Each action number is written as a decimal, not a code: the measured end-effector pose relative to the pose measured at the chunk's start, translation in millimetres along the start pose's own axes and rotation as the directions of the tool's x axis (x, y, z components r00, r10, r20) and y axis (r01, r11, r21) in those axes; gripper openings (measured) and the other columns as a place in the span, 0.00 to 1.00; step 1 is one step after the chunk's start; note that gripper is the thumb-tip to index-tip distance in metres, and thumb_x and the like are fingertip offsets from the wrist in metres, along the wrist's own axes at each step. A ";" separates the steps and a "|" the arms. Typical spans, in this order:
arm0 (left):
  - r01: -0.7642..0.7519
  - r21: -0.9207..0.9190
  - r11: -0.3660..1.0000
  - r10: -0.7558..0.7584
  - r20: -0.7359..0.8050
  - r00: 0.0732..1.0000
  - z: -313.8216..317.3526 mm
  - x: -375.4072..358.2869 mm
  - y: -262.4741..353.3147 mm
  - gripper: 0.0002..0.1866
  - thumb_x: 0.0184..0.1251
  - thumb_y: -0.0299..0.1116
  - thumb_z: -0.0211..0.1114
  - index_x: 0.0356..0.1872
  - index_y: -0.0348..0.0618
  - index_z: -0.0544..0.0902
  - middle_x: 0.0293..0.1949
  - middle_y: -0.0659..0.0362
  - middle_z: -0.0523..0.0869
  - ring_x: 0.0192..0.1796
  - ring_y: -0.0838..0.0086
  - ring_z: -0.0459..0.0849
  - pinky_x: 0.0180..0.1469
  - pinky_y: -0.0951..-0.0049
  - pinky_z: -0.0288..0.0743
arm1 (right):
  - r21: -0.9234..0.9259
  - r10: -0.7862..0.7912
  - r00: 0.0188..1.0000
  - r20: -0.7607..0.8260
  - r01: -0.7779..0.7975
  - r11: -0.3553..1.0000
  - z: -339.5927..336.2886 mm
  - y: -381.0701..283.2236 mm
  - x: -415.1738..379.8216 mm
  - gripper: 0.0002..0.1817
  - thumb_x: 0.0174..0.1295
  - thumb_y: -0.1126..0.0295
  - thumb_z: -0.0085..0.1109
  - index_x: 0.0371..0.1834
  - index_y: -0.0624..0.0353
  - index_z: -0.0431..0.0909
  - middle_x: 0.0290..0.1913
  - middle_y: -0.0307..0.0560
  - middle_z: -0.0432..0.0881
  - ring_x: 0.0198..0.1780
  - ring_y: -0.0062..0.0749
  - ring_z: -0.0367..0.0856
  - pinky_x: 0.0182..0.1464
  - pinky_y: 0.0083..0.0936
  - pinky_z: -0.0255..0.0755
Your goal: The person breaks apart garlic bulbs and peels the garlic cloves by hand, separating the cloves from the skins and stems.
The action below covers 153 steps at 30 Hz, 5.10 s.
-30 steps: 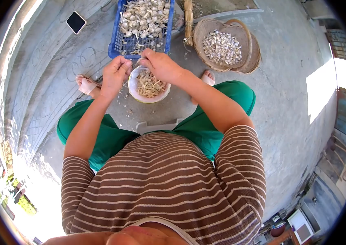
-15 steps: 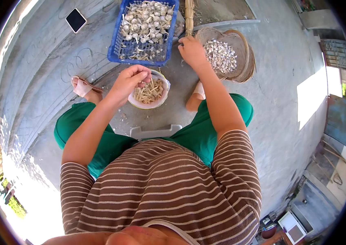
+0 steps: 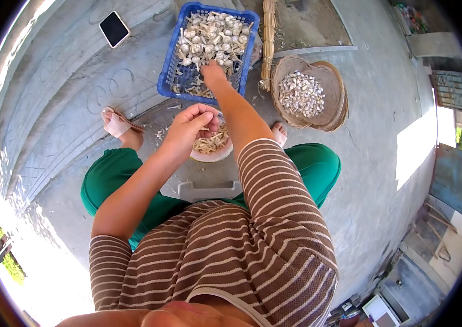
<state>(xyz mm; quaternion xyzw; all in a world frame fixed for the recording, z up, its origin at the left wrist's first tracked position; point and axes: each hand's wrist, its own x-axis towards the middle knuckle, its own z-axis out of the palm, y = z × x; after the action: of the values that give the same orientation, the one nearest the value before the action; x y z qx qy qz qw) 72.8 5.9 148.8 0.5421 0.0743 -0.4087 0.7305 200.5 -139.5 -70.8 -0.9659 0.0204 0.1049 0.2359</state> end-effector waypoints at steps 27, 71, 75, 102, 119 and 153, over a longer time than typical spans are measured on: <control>-0.144 0.063 0.988 0.153 -0.176 0.972 -15.6 -1.9 -23.0 0.07 0.66 0.34 0.56 0.42 0.48 0.75 0.34 0.67 0.76 0.36 0.81 0.75 0.38 0.76 0.69 | 0.279 -0.341 0.927 -0.156 0.373 0.885 -76.5 -30.8 -186.1 0.13 0.52 0.73 0.58 0.41 0.64 0.76 0.41 0.60 0.78 0.43 0.56 0.77 0.51 0.38 0.70; -0.299 -0.398 0.867 0.303 -0.053 0.951 -12.6 -21.3 -53.4 0.10 0.71 0.36 0.53 0.40 0.38 0.74 0.29 0.58 0.79 0.24 0.82 0.69 0.25 0.81 0.64 | 0.914 -0.229 0.973 -0.016 0.107 0.392 -138.3 -80.8 -208.1 0.08 0.61 0.71 0.59 0.40 0.61 0.81 0.28 0.38 0.80 0.26 0.13 0.74 0.25 0.10 0.64; -0.348 -0.351 0.869 0.323 -0.129 0.938 -8.3 -19.9 -55.3 0.10 0.71 0.36 0.54 0.37 0.39 0.72 0.28 0.59 0.77 0.24 0.82 0.69 0.24 0.80 0.63 | 0.953 -0.189 0.981 0.044 0.015 0.302 -138.0 -77.2 -212.5 0.05 0.61 0.72 0.58 0.37 0.62 0.78 0.27 0.38 0.80 0.26 0.13 0.75 0.24 0.09 0.63; -0.058 -0.297 0.953 0.076 0.050 0.996 -14.2 -23.6 -51.6 0.16 0.71 0.47 0.51 0.41 0.44 0.72 0.28 0.63 0.72 0.23 0.84 0.61 0.24 0.84 0.57 | 0.693 -0.390 0.899 -0.197 0.409 0.593 -126.8 -55.9 -207.9 0.04 0.60 0.75 0.58 0.37 0.63 0.77 0.28 0.37 0.80 0.29 0.15 0.77 0.32 0.14 0.73; -0.169 -0.200 0.965 0.179 0.033 0.983 -19.3 -27.4 -55.5 0.10 0.68 0.28 0.55 0.48 0.39 0.71 0.37 0.61 0.77 0.36 0.78 0.76 0.41 0.75 0.75 | 0.858 -0.266 0.962 0.065 0.082 0.507 -138.3 -58.0 -213.9 0.07 0.60 0.75 0.56 0.40 0.63 0.76 0.29 0.39 0.79 0.26 0.16 0.76 0.28 0.15 0.73; -0.333 0.125 0.934 0.347 -0.104 0.932 -33.2 -32.1 -52.9 0.15 0.66 0.23 0.55 0.54 0.37 0.73 0.43 0.59 0.79 0.43 0.77 0.78 0.48 0.76 0.74 | 0.391 -0.354 0.935 -0.002 0.326 0.861 -69.9 -27.0 -190.1 0.13 0.56 0.71 0.59 0.46 0.59 0.75 0.37 0.48 0.81 0.36 0.37 0.82 0.38 0.29 0.77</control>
<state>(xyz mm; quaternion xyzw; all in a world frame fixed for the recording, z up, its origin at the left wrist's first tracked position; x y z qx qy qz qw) 27.1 46.6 114.5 0.6090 0.0029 -0.2447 0.7545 30.7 -149.6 42.3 -0.8847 -0.1383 0.0892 0.4362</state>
